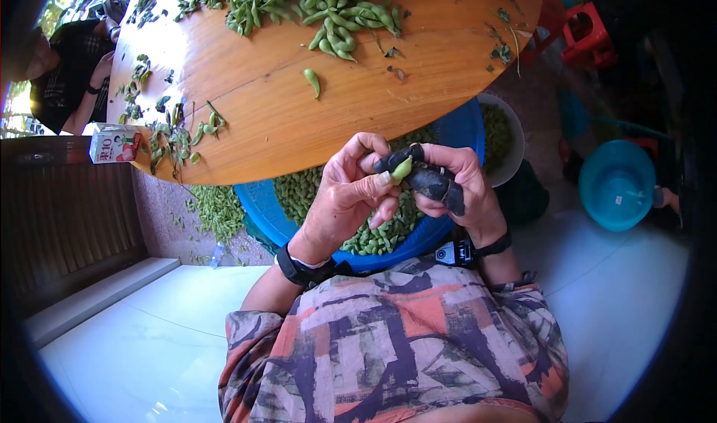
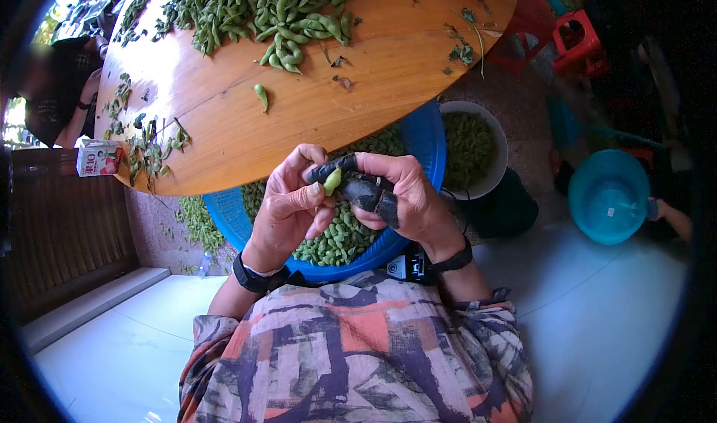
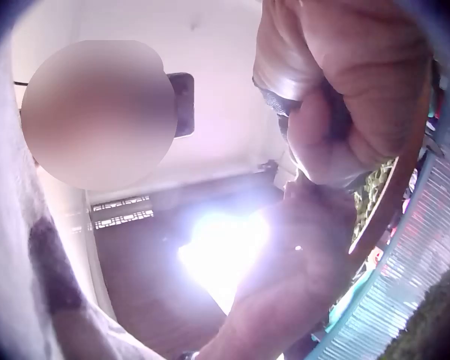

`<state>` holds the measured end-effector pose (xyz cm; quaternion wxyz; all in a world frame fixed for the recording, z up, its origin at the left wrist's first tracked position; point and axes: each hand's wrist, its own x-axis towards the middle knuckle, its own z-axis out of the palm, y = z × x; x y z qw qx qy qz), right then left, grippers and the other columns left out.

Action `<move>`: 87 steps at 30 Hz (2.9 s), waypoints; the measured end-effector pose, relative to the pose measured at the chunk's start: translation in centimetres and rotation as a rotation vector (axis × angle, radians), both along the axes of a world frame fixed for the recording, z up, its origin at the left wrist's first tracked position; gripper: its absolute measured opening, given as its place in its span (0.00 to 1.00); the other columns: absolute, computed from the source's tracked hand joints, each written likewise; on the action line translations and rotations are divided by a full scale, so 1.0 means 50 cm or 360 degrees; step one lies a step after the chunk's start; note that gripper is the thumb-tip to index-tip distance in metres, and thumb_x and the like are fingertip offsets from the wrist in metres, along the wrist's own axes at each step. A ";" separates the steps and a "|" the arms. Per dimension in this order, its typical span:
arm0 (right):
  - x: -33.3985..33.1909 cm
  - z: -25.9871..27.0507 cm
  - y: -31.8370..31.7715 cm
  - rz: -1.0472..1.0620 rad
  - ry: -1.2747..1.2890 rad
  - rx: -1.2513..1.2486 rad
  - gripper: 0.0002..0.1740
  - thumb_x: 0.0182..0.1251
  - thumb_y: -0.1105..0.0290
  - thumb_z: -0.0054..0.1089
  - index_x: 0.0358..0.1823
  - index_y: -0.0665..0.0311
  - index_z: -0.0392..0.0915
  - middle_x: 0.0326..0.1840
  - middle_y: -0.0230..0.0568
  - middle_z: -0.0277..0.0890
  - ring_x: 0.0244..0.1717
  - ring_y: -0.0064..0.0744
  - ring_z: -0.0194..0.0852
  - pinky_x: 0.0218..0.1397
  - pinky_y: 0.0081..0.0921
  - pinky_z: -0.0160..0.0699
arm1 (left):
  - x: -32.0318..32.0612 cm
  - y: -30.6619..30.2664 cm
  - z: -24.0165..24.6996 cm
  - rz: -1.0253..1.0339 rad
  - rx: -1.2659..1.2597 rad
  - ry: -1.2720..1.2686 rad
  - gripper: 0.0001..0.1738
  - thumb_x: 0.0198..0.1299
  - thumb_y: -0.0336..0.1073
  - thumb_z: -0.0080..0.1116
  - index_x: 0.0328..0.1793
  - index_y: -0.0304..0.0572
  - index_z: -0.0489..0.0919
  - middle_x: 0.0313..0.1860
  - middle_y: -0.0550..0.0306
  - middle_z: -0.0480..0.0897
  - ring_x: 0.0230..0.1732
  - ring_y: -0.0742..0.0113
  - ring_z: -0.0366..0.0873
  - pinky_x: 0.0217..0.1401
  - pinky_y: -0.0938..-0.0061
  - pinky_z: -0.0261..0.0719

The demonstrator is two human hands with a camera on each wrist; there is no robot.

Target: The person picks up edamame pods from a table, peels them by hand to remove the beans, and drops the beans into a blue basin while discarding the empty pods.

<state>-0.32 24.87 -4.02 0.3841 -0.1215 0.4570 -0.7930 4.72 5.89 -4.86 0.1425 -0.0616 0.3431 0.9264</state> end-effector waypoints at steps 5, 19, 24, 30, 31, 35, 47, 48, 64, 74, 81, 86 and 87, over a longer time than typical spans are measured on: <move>0.006 0.027 -0.005 -0.0092 0.0557 0.0647 0.08 0.66 0.72 0.56 0.42 0.69 0.78 0.24 0.31 0.70 0.24 0.20 0.66 0.28 0.21 0.67 | 0.007 0.017 0.001 0.0050 -0.0326 0.0080 0.18 0.63 0.27 0.62 0.54 0.37 0.68 0.31 0.58 0.79 0.22 0.71 0.78 0.18 0.80 0.71; 0.026 -0.001 -0.016 -0.0388 0.1385 0.0967 0.12 0.46 0.85 0.55 0.36 0.71 0.74 0.30 0.50 0.68 0.32 0.51 0.70 0.34 0.33 0.69 | 0.005 0.009 -0.022 0.0248 -0.2182 0.1245 0.22 0.61 0.17 0.49 0.63 0.30 0.72 0.27 0.49 0.82 0.24 0.63 0.83 0.27 0.72 0.80; 0.034 -0.016 -0.017 -0.0314 0.1264 0.0905 0.11 0.48 0.85 0.55 0.36 0.72 0.73 0.30 0.51 0.68 0.32 0.52 0.71 0.34 0.34 0.70 | 0.006 -0.030 0.012 -0.0315 -0.1571 0.0662 0.23 0.62 0.15 0.44 0.64 0.30 0.71 0.27 0.53 0.82 0.24 0.68 0.83 0.28 0.76 0.80; 0.049 -0.010 -0.021 -0.0442 0.1334 0.1000 0.08 0.54 0.82 0.56 0.37 0.71 0.75 0.29 0.49 0.70 0.29 0.42 0.73 0.34 0.32 0.70 | 0.011 -0.003 0.013 -0.0225 -0.1579 0.0470 0.17 0.67 0.21 0.50 0.62 0.29 0.72 0.27 0.55 0.82 0.24 0.73 0.81 0.28 0.79 0.79; 0.050 0.005 -0.014 -0.0424 0.1160 0.1064 0.08 0.58 0.80 0.56 0.40 0.71 0.77 0.29 0.48 0.72 0.30 0.36 0.74 0.34 0.29 0.71 | 0.013 0.004 0.015 -0.0109 -0.1588 0.0366 0.15 0.68 0.22 0.51 0.60 0.29 0.73 0.28 0.55 0.82 0.24 0.73 0.80 0.28 0.79 0.79; 0.047 -0.002 0.002 -0.0631 0.0683 0.0852 0.12 0.66 0.74 0.59 0.50 0.67 0.80 0.35 0.34 0.81 0.35 0.17 0.74 0.39 0.20 0.75 | 0.018 0.006 -0.008 0.0073 -0.1231 0.0209 0.11 0.68 0.23 0.50 0.55 0.29 0.75 0.28 0.55 0.82 0.25 0.73 0.80 0.27 0.79 0.79; 0.024 -0.037 -0.013 -0.0362 0.0804 0.0765 0.12 0.53 0.80 0.60 0.41 0.68 0.80 0.32 0.50 0.80 0.35 0.40 0.82 0.37 0.32 0.75 | 0.030 0.012 -0.018 -0.0192 -0.1336 0.0177 0.05 0.67 0.24 0.52 0.39 0.29 0.78 0.26 0.52 0.83 0.21 0.70 0.80 0.20 0.79 0.77; 0.024 -0.031 -0.015 -0.0415 0.0844 0.0759 0.12 0.52 0.80 0.60 0.40 0.69 0.79 0.32 0.51 0.79 0.34 0.41 0.82 0.37 0.33 0.75 | 0.030 0.015 -0.019 -0.0172 -0.1235 0.0098 0.05 0.67 0.25 0.53 0.38 0.30 0.78 0.26 0.52 0.83 0.21 0.70 0.80 0.20 0.79 0.77; 0.054 -0.035 -0.046 -0.0706 0.1428 0.0984 0.15 0.50 0.82 0.58 0.42 0.70 0.78 0.35 0.49 0.74 0.34 0.47 0.78 0.36 0.33 0.79 | 0.051 0.026 -0.062 -0.0166 -0.0356 -0.0128 0.16 0.72 0.35 0.49 0.62 0.35 0.71 0.48 0.59 0.79 0.44 0.71 0.78 0.48 0.73 0.78; 0.040 -0.027 -0.034 -0.0531 0.0453 0.0747 0.14 0.63 0.75 0.57 0.49 0.68 0.81 0.36 0.30 0.82 0.36 0.13 0.73 0.41 0.18 0.76 | 0.035 0.003 -0.050 -0.0412 -0.0530 -0.0041 0.15 0.75 0.41 0.47 0.52 0.35 0.76 0.32 0.59 0.79 0.27 0.74 0.72 0.29 0.80 0.70; 0.042 -0.017 -0.034 -0.0502 0.0292 0.0591 0.15 0.62 0.78 0.52 0.50 0.68 0.81 0.32 0.28 0.79 0.30 0.12 0.71 0.33 0.13 0.73 | 0.045 0.000 -0.057 -0.0377 -0.0329 -0.0015 0.15 0.73 0.36 0.49 0.58 0.34 0.75 0.38 0.58 0.80 0.27 0.75 0.72 0.26 0.81 0.69; 0.038 -0.015 0.027 -0.0795 0.0566 0.0709 0.55 0.45 0.16 0.49 0.42 0.70 0.77 0.24 0.24 0.71 0.22 0.10 0.68 0.23 0.10 0.64 | 0.040 -0.023 -0.028 -0.0603 -0.1034 0.0416 0.16 0.68 0.31 0.56 0.60 0.38 0.75 0.41 0.57 0.83 0.39 0.69 0.80 0.43 0.76 0.78; 0.030 -0.005 0.051 -0.0930 0.0615 0.0777 0.54 0.48 0.17 0.51 0.42 0.71 0.76 0.25 0.26 0.71 0.21 0.10 0.67 0.21 0.10 0.63 | 0.038 -0.034 -0.016 -0.0701 -0.1427 0.0814 0.12 0.64 0.30 0.61 0.53 0.39 0.81 0.42 0.54 0.85 0.46 0.63 0.84 0.49 0.73 0.80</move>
